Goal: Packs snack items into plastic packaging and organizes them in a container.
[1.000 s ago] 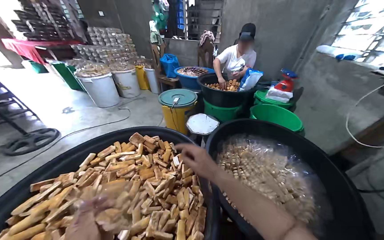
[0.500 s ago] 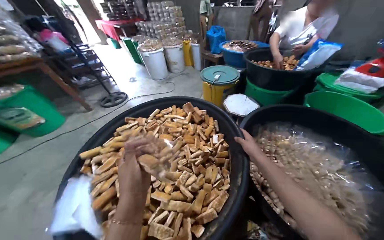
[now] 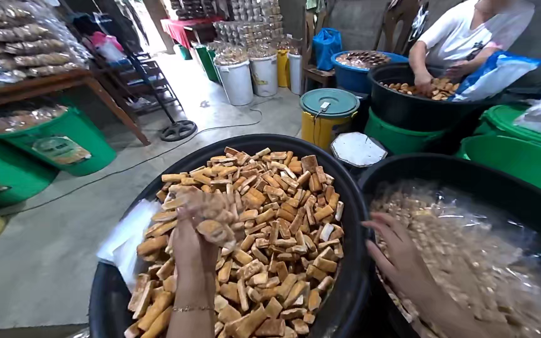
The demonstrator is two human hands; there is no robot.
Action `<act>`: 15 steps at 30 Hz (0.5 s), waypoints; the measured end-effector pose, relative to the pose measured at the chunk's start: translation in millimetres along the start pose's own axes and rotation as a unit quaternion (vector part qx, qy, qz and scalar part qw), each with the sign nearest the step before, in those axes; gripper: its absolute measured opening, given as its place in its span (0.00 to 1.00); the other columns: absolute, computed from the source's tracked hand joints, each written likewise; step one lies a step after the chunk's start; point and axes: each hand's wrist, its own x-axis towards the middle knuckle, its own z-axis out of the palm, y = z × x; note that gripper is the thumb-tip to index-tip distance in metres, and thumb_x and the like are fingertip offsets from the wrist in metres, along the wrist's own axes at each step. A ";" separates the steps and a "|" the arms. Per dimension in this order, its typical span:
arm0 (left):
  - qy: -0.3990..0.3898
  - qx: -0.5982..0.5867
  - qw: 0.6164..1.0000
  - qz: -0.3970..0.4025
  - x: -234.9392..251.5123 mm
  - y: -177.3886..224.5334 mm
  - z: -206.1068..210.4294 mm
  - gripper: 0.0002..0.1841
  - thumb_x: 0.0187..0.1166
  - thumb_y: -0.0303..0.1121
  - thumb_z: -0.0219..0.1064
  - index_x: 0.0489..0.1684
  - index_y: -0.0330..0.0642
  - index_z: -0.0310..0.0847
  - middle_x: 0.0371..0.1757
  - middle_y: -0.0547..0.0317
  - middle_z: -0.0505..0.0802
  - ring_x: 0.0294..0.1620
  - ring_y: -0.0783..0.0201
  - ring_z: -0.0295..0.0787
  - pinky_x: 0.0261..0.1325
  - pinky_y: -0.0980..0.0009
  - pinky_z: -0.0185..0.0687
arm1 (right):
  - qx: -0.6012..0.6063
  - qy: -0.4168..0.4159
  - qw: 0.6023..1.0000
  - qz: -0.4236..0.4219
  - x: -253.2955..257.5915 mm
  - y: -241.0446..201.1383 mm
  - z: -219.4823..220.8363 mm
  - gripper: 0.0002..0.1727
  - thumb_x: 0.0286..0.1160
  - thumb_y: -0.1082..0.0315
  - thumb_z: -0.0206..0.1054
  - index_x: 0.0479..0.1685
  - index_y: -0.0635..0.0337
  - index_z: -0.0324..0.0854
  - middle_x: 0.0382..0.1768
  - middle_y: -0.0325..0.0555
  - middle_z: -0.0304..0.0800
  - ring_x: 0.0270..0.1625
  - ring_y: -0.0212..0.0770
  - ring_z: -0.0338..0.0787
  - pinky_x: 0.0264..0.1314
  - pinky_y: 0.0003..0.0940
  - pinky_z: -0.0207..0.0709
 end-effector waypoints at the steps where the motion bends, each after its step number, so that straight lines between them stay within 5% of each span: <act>1: -0.014 0.012 1.000 0.010 -0.9 -1.4 -1.4 0.24 0.97 0.44 0.32 0.49 0.41 0.74 0.25 0.69 0.87 0.24 0.74 0.87 0.33 0.75 0.88 | 0.009 -0.057 0.998 -0.020 29.8 -8.3 3.4 0.16 0.78 0.68 0.63 0.61 0.63 0.86 0.64 0.59 0.88 0.68 0.59 0.87 0.71 0.54 0.80; 3: -0.025 0.014 0.999 0.025 -5.0 -0.8 -3.4 0.24 0.97 0.43 0.32 0.46 0.42 0.76 0.22 0.71 0.88 0.23 0.75 0.87 0.30 0.76 0.88 | 0.020 -0.256 0.966 0.014 96.5 -26.8 25.6 0.20 0.82 0.76 0.58 0.71 0.66 0.79 0.70 0.62 0.82 0.73 0.59 0.82 0.77 0.52 0.74; 5: -0.013 0.011 1.000 0.024 -8.9 2.8 -5.2 0.23 0.97 0.42 0.33 0.46 0.42 0.75 0.22 0.71 0.87 0.22 0.75 0.87 0.29 0.76 0.88 | -0.014 -0.356 0.934 0.023 148.6 -24.9 70.3 0.26 0.79 0.80 0.58 0.78 0.66 0.70 0.78 0.66 0.73 0.78 0.62 0.77 0.79 0.55 0.71; 10: 0.002 -0.015 1.000 0.018 -5.0 6.7 -11.1 0.24 0.97 0.42 0.32 0.45 0.41 0.75 0.20 0.71 0.88 0.21 0.75 0.87 0.28 0.76 0.88 | -0.074 -0.388 0.918 -0.040 185.8 4.8 125.2 0.31 0.73 0.84 0.61 0.81 0.68 0.65 0.82 0.67 0.67 0.82 0.63 0.73 0.82 0.56 0.68; 15: -0.020 -0.036 0.999 0.009 -4.1 6.0 -10.0 0.25 0.97 0.42 0.31 0.45 0.42 0.76 0.20 0.69 0.89 0.19 0.73 0.88 0.26 0.77 0.88 | -0.110 -0.403 0.907 -0.059 191.4 17.0 131.4 0.32 0.72 0.77 0.70 0.79 0.69 0.69 0.75 0.69 0.75 0.81 0.67 0.72 0.84 0.60 0.62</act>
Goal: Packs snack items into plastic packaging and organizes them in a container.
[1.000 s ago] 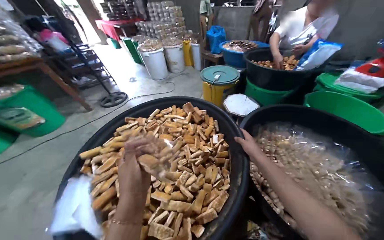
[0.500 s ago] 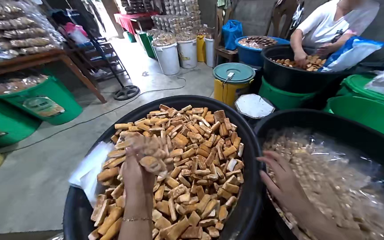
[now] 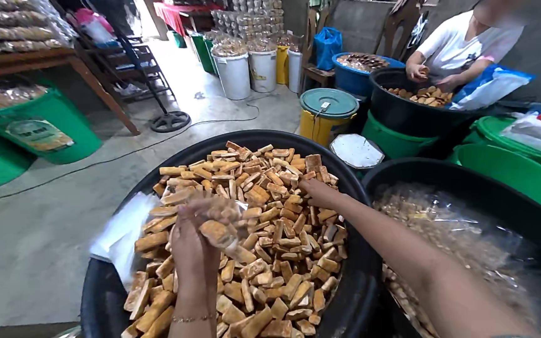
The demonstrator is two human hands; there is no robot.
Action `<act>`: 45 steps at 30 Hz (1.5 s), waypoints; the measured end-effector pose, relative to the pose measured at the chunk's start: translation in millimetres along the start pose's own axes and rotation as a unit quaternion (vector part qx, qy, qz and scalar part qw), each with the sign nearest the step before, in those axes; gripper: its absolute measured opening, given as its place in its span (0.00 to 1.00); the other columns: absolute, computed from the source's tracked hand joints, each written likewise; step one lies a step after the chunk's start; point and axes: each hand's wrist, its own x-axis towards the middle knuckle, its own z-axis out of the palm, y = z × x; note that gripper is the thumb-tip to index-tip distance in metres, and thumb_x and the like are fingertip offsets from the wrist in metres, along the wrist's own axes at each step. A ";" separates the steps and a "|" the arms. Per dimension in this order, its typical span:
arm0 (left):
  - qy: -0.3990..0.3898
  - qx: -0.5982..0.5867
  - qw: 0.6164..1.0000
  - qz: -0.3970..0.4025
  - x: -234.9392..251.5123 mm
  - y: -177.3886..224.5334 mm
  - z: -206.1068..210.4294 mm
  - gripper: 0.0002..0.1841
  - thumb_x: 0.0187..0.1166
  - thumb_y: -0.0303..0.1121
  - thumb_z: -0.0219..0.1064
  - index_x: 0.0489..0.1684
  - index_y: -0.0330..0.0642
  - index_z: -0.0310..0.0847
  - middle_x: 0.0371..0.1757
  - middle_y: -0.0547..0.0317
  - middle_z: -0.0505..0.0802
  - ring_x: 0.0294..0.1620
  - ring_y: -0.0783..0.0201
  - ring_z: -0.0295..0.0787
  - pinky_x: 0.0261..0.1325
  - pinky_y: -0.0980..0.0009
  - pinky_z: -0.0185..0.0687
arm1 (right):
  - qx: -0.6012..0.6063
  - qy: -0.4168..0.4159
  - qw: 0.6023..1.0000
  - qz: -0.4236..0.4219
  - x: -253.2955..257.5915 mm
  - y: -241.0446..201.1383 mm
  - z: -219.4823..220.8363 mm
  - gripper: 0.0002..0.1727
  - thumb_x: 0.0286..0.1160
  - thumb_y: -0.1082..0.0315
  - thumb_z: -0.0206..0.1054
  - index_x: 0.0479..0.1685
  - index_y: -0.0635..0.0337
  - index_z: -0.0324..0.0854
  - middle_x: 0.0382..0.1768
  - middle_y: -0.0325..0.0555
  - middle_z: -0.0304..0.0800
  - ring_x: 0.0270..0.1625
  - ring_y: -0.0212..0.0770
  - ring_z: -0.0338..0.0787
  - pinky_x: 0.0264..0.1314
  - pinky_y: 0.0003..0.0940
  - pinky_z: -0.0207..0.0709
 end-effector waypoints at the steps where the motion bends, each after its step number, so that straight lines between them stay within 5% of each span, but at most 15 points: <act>1: -0.006 -0.005 1.000 -0.002 -0.3 -0.7 0.4 0.25 0.97 0.42 0.32 0.44 0.42 0.76 0.20 0.69 0.89 0.19 0.73 0.88 0.27 0.76 0.89 | -0.020 -0.006 1.000 -0.010 -1.1 -1.6 0.0 0.31 0.73 0.76 0.70 0.79 0.68 0.72 0.73 0.69 0.78 0.81 0.68 0.72 0.84 0.62 0.62; 6: 0.006 -0.024 1.000 -0.018 -0.3 2.6 -0.5 0.23 0.97 0.41 0.33 0.44 0.42 0.75 0.20 0.68 0.89 0.19 0.73 0.88 0.26 0.76 0.88 | 0.020 0.019 0.999 -0.032 -50.5 -53.8 -23.7 0.28 0.83 0.60 0.67 0.75 0.70 0.73 0.70 0.68 0.81 0.73 0.65 0.81 0.77 0.63 0.69; 9: 0.020 -0.012 0.999 -0.028 -3.0 3.9 0.8 0.21 0.97 0.43 0.36 0.46 0.44 0.75 0.23 0.67 0.87 0.22 0.73 0.86 0.29 0.76 0.87 | -0.040 0.098 0.991 -0.084 -82.9 -85.1 0.0 0.29 0.79 0.72 0.65 0.81 0.65 0.71 0.69 0.68 0.82 0.68 0.68 0.85 0.68 0.62 0.79; 11: 0.026 0.010 0.999 -0.034 -6.8 0.9 3.2 0.22 0.96 0.46 0.37 0.47 0.45 0.75 0.22 0.68 0.87 0.22 0.73 0.87 0.29 0.76 0.86 | -0.090 -0.008 0.994 -0.068 -91.5 -94.2 21.1 0.33 0.82 0.76 0.59 0.89 0.66 0.60 0.83 0.68 0.67 0.81 0.70 0.72 0.77 0.66 0.67; 13: 0.018 0.007 0.999 -0.044 -2.6 -7.9 0.1 0.23 0.96 0.47 0.36 0.49 0.44 0.75 0.23 0.66 0.87 0.23 0.72 0.87 0.30 0.74 0.85 | -0.072 -0.065 0.993 -0.069 -94.0 -92.6 29.1 0.36 0.88 0.66 0.59 0.92 0.67 0.52 0.88 0.66 0.59 0.89 0.68 0.61 0.85 0.70 0.54; 18: 0.036 0.025 0.994 -0.098 5.0 -26.3 0.5 0.24 0.96 0.49 0.38 0.55 0.40 0.76 0.31 0.59 0.89 0.29 0.66 0.88 0.35 0.68 0.87 | -0.019 -0.066 0.991 -0.113 -97.4 -85.4 27.1 0.26 0.85 0.77 0.53 0.84 0.64 0.68 0.80 0.67 0.71 0.83 0.67 0.70 0.82 0.65 0.62; 23: 0.045 0.025 0.988 -0.148 7.3 -36.7 3.5 0.25 0.97 0.46 0.35 0.54 0.35 0.75 0.29 0.55 0.89 0.28 0.63 0.89 0.36 0.68 0.87 | 0.034 -0.037 0.994 -0.095 -102.7 -94.9 24.2 0.21 0.85 0.69 0.59 0.72 0.72 0.77 0.67 0.69 0.82 0.71 0.65 0.83 0.76 0.58 0.73; 26: 0.056 -0.004 0.984 -0.169 6.7 -34.6 6.8 0.26 0.97 0.46 0.35 0.52 0.34 0.74 0.28 0.54 0.90 0.26 0.63 0.90 0.33 0.69 0.87 | 0.160 0.128 0.976 -0.079 -118.6 -98.5 17.3 0.20 0.85 0.68 0.59 0.70 0.70 0.80 0.58 0.63 0.89 0.57 0.54 0.91 0.65 0.48 0.82; 28: 0.052 -0.012 0.984 -0.171 4.7 -32.7 9.8 0.27 0.97 0.46 0.33 0.52 0.34 0.74 0.28 0.54 0.92 0.25 0.64 0.91 0.30 0.70 0.88 | 0.279 0.299 0.907 -0.105 -128.5 -103.8 10.8 0.18 0.79 0.66 0.61 0.61 0.69 0.83 0.49 0.50 0.92 0.45 0.33 0.91 0.50 0.29 0.86; 30: 0.048 -0.009 0.983 -0.178 -1.1 -31.1 15.5 0.27 0.97 0.46 0.33 0.53 0.34 0.75 0.30 0.55 0.93 0.26 0.65 0.92 0.32 0.70 0.89 | 0.317 0.401 0.848 -0.141 -135.9 -113.2 1.1 0.18 0.77 0.64 0.64 0.56 0.69 0.84 0.48 0.42 0.91 0.47 0.21 0.88 0.52 0.18 0.84; 34: -0.032 0.006 0.980 -0.195 -17.4 -32.4 26.8 0.27 0.97 0.46 0.32 0.57 0.35 0.75 0.35 0.55 0.93 0.33 0.64 0.93 0.40 0.67 0.90 | 0.128 0.516 0.832 -0.159 -118.0 -123.1 2.9 0.13 0.73 0.61 0.72 0.48 0.58 0.92 0.58 0.59 0.85 0.61 0.46 0.85 0.65 0.35 0.80; 38: -0.187 -0.047 0.960 -0.203 -35.7 -26.0 30.4 0.12 0.93 0.34 0.46 0.60 0.40 0.73 0.36 0.58 0.92 0.34 0.67 0.92 0.42 0.71 0.92 | 0.130 0.403 0.881 -0.212 -109.3 -129.0 -5.8 0.15 0.81 0.62 0.66 0.59 0.52 0.93 0.74 0.62 0.79 0.76 0.61 0.79 0.74 0.55 0.77; 40: -0.183 -0.067 0.963 -0.184 -31.5 -23.3 22.9 0.11 0.90 0.32 0.50 0.59 0.42 0.76 0.37 0.58 0.93 0.35 0.67 0.92 0.42 0.71 0.91 | 0.201 0.305 0.903 -0.226 -115.6 -124.7 -12.6 0.19 0.88 0.59 0.57 0.68 0.52 0.88 0.81 0.56 0.72 0.79 0.50 0.77 0.76 0.46 0.78; 42: -0.143 -0.065 0.976 -0.153 -15.1 -17.7 10.8 0.13 0.93 0.35 0.47 0.61 0.45 0.77 0.41 0.59 0.93 0.37 0.67 0.92 0.42 0.71 0.91 | 0.213 0.256 0.920 -0.206 -116.9 -117.8 -10.8 0.20 0.89 0.59 0.54 0.68 0.55 0.86 0.74 0.53 0.78 0.69 0.42 0.84 0.69 0.40 0.83; 45: -0.062 -0.079 0.987 -0.123 3.5 -12.0 -0.5 0.15 0.95 0.38 0.45 0.64 0.46 0.75 0.42 0.60 0.93 0.35 0.70 0.92 0.39 0.74 0.90 | 0.068 0.030 0.992 -0.106 -109.6 -126.7 4.2 0.19 0.88 0.68 0.58 0.72 0.66 0.79 0.70 0.68 0.81 0.72 0.64 0.82 0.74 0.59 0.76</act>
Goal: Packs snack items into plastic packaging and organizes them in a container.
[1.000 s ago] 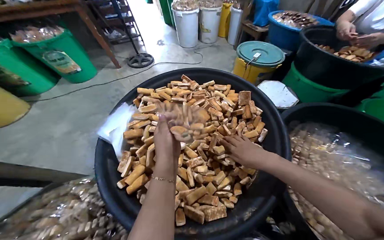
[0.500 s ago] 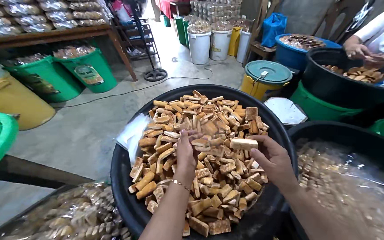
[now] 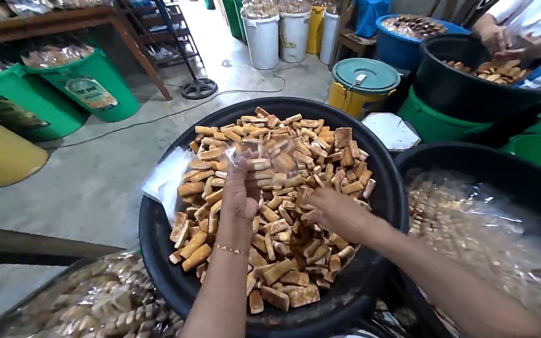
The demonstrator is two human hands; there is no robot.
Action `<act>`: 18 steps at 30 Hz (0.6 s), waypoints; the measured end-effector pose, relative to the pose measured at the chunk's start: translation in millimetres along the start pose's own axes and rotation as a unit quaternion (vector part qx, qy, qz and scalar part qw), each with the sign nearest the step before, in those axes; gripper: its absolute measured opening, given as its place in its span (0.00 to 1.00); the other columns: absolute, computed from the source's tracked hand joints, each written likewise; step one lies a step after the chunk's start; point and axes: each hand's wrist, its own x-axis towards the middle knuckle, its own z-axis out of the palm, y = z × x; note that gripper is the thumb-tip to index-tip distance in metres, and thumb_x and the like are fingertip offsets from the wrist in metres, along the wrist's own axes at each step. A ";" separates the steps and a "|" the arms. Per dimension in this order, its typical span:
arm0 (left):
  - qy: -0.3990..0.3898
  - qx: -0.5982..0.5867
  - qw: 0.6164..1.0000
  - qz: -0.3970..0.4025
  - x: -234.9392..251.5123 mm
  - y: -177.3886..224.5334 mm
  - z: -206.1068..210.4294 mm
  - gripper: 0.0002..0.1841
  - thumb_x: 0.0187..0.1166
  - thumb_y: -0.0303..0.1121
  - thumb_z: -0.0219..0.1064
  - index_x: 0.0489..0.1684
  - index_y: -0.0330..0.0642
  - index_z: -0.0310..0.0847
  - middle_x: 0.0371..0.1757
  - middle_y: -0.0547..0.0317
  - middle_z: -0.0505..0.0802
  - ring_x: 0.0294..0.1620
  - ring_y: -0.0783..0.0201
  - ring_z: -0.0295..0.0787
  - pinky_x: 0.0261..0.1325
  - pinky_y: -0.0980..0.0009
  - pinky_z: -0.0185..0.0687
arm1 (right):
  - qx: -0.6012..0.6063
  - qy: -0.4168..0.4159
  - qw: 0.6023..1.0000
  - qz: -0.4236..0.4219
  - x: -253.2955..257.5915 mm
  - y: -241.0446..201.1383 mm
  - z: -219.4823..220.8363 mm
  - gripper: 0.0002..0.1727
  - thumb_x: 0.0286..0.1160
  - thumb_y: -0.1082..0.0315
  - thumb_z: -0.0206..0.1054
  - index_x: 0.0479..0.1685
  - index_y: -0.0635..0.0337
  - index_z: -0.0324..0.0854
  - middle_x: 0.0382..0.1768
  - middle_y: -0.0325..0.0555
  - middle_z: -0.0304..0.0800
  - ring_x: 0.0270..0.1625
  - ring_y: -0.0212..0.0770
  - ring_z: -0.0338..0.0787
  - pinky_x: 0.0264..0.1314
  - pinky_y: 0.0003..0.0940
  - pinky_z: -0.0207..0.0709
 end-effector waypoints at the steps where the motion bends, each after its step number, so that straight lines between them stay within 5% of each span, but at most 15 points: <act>1: 0.010 -0.011 1.000 0.005 2.1 1.1 -1.4 0.15 0.95 0.38 0.45 0.64 0.46 0.75 0.45 0.59 0.93 0.37 0.69 0.92 0.40 0.74 0.90 | -0.044 -0.056 0.997 0.016 5.7 -2.3 10.3 0.19 0.86 0.73 0.58 0.73 0.67 0.79 0.72 0.70 0.77 0.75 0.68 0.79 0.73 0.62 0.75; 4: 0.014 -0.022 1.000 0.001 0.8 -1.0 -0.8 0.15 0.94 0.39 0.46 0.65 0.47 0.75 0.49 0.58 0.92 0.41 0.66 0.93 0.43 0.71 0.91 | -0.103 -0.138 0.985 0.030 12.1 -4.2 25.8 0.24 0.78 0.87 0.57 0.73 0.66 0.78 0.82 0.72 0.64 0.82 0.74 0.69 0.72 0.64 0.76; 7: 0.026 -0.015 0.999 -0.021 -1.7 -2.1 2.1 0.16 0.94 0.39 0.45 0.66 0.46 0.75 0.48 0.55 0.93 0.41 0.65 0.94 0.43 0.70 0.91 | -0.121 -0.103 0.986 -0.041 0.6 4.8 23.9 0.20 0.77 0.85 0.59 0.68 0.68 0.78 0.70 0.71 0.76 0.69 0.72 0.82 0.64 0.62 0.81; 10: 0.042 -0.031 0.998 -0.038 -4.8 -0.8 9.6 0.15 0.95 0.38 0.44 0.63 0.43 0.75 0.43 0.55 0.93 0.38 0.64 0.94 0.39 0.69 0.92 | -0.086 0.125 0.986 -0.061 -21.4 16.7 19.3 0.15 0.79 0.75 0.65 0.61 0.72 0.82 0.53 0.66 0.90 0.56 0.64 0.92 0.60 0.58 0.85; 13: 0.000 -0.064 0.997 -0.048 -13.7 -3.6 17.6 0.16 0.95 0.37 0.41 0.63 0.45 0.75 0.46 0.57 0.95 0.40 0.65 0.95 0.41 0.71 0.93 | 0.109 0.411 0.903 -0.065 -43.2 14.1 3.6 0.16 0.78 0.68 0.68 0.57 0.71 0.83 0.48 0.51 0.92 0.46 0.35 0.93 0.52 0.30 0.89; 15: -0.036 -0.071 0.995 -0.062 -22.7 -12.1 24.0 0.17 0.95 0.37 0.41 0.67 0.46 0.74 0.48 0.56 0.95 0.43 0.64 0.95 0.45 0.69 0.93 | 0.202 0.504 0.832 -0.112 -48.3 8.4 -2.4 0.13 0.80 0.64 0.69 0.54 0.62 0.81 0.53 0.38 0.92 0.52 0.23 0.91 0.56 0.22 0.88; 18: -0.116 -0.071 0.987 -0.086 -37.2 -26.5 34.1 0.17 0.91 0.37 0.51 0.73 0.44 0.68 0.51 0.53 0.95 0.46 0.61 0.95 0.48 0.67 0.93 | 0.131 0.567 0.800 -0.146 -34.0 5.7 -2.5 0.10 0.79 0.59 0.72 0.51 0.51 0.85 0.60 0.36 0.86 0.66 0.27 0.84 0.67 0.23 0.82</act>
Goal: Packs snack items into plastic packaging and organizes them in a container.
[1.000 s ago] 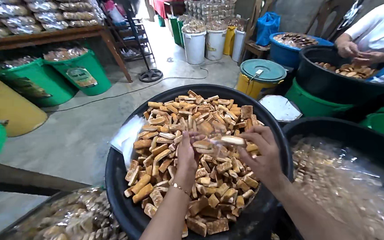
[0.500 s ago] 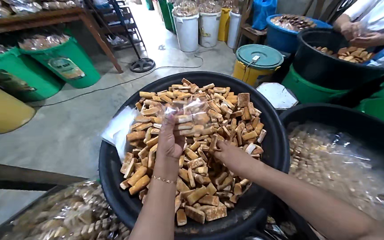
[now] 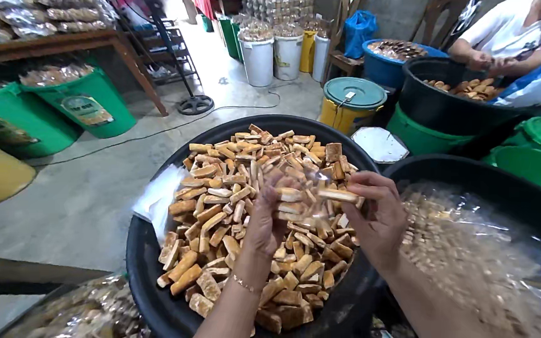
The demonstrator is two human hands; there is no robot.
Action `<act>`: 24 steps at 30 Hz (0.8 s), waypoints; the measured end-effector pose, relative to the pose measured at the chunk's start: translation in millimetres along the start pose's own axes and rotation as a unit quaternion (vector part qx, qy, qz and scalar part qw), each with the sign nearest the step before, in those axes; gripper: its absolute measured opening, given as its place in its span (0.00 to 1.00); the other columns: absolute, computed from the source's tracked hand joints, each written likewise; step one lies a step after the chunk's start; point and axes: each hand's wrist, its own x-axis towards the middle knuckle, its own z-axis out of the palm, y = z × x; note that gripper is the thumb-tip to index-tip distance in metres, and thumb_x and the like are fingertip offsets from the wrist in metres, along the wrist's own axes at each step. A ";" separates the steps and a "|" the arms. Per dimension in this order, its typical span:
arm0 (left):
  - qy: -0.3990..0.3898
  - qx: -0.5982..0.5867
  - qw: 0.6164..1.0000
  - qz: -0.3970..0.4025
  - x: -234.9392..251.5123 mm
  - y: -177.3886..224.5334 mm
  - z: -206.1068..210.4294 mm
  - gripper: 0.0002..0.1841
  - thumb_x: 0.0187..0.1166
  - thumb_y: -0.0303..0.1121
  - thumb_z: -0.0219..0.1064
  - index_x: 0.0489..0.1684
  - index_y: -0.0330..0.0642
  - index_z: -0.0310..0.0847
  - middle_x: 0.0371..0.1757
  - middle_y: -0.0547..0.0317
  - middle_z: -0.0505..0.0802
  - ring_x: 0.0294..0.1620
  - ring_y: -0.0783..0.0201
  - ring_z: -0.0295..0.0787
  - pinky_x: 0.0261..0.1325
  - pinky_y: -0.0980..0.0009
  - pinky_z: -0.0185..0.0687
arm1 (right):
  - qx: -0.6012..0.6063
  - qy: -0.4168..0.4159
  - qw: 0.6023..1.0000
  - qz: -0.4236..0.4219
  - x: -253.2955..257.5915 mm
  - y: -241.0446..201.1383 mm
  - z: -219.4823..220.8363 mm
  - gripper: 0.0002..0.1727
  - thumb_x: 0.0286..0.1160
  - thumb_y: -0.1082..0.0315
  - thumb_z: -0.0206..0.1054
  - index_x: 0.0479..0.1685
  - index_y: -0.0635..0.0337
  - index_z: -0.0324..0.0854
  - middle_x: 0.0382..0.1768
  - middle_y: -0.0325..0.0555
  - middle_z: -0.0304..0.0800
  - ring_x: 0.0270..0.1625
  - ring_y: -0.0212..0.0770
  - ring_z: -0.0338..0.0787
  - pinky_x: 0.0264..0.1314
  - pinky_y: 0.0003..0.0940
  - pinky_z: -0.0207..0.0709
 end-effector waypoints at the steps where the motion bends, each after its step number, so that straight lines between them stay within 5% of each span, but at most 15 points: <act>1: -0.027 -0.001 1.000 -0.007 -2.5 -6.0 1.5 0.18 0.89 0.38 0.56 0.73 0.43 0.68 0.51 0.52 0.95 0.45 0.61 0.95 0.47 0.67 0.93 | -0.037 -0.005 0.999 -0.034 2.4 3.6 5.9 0.09 0.79 0.58 0.71 0.50 0.50 0.85 0.62 0.39 0.83 0.69 0.29 0.82 0.71 0.25 0.79; 4: -0.066 -0.018 0.997 -0.027 -9.6 -13.2 3.6 0.24 0.80 0.42 0.69 0.69 0.40 0.72 0.47 0.52 0.94 0.44 0.62 0.95 0.49 0.66 0.93 | -0.088 -0.082 0.987 -0.104 16.5 7.1 15.1 0.10 0.81 0.60 0.68 0.46 0.55 0.92 0.66 0.55 0.86 0.73 0.48 0.81 0.76 0.40 0.77; 8: -0.061 -0.033 0.998 0.004 -12.6 -3.9 2.6 0.23 0.73 0.49 0.75 0.55 0.40 0.80 0.43 0.52 0.96 0.44 0.61 0.96 0.50 0.63 0.94 | -0.059 -0.202 0.971 -0.111 43.6 -3.0 15.8 0.13 0.81 0.67 0.65 0.55 0.52 0.94 0.66 0.55 0.87 0.72 0.52 0.82 0.72 0.43 0.79; 12: 0.014 0.031 0.994 0.104 0.8 16.7 -12.9 0.14 0.88 0.44 0.57 0.58 0.44 0.77 0.39 0.57 0.94 0.38 0.64 0.94 0.43 0.65 0.94 | 0.067 -0.306 0.950 -0.014 61.9 12.7 29.0 0.14 0.82 0.75 0.62 0.58 0.64 0.90 0.65 0.54 0.86 0.62 0.42 0.89 0.65 0.36 0.86; 14: 0.074 0.040 0.986 0.143 10.7 31.0 -24.0 0.17 0.94 0.43 0.43 0.59 0.48 0.77 0.38 0.62 0.94 0.36 0.67 0.94 0.39 0.69 0.93 | -0.002 -0.302 0.949 0.089 69.1 44.2 35.4 0.11 0.82 0.75 0.62 0.54 0.66 0.88 0.55 0.53 0.90 0.50 0.43 0.92 0.56 0.39 0.88; 15: 0.101 0.038 0.982 0.155 13.9 35.5 -27.7 0.18 0.95 0.42 0.39 0.60 0.49 0.76 0.37 0.63 0.94 0.35 0.69 0.94 0.38 0.71 0.93 | -0.063 -0.338 0.926 0.155 69.6 62.4 40.3 0.11 0.84 0.74 0.62 0.56 0.66 0.86 0.55 0.56 0.90 0.52 0.48 0.92 0.60 0.46 0.86; 19: 0.136 0.025 0.978 0.156 21.7 38.7 -32.0 0.18 0.95 0.40 0.39 0.64 0.46 0.75 0.38 0.61 0.94 0.35 0.67 0.94 0.39 0.71 0.93 | -0.200 -0.494 0.789 0.306 51.7 121.0 73.6 0.24 0.79 0.75 0.62 0.75 0.66 0.74 0.69 0.67 0.83 0.72 0.64 0.83 0.76 0.62 0.73; 24: 0.156 0.022 0.978 0.134 21.2 35.6 -28.2 0.17 0.95 0.39 0.41 0.60 0.43 0.76 0.39 0.60 0.94 0.36 0.67 0.95 0.39 0.71 0.93 | -0.197 -0.515 0.779 0.298 45.4 134.4 64.0 0.19 0.85 0.63 0.62 0.65 0.69 0.81 0.60 0.67 0.87 0.67 0.63 0.86 0.74 0.61 0.73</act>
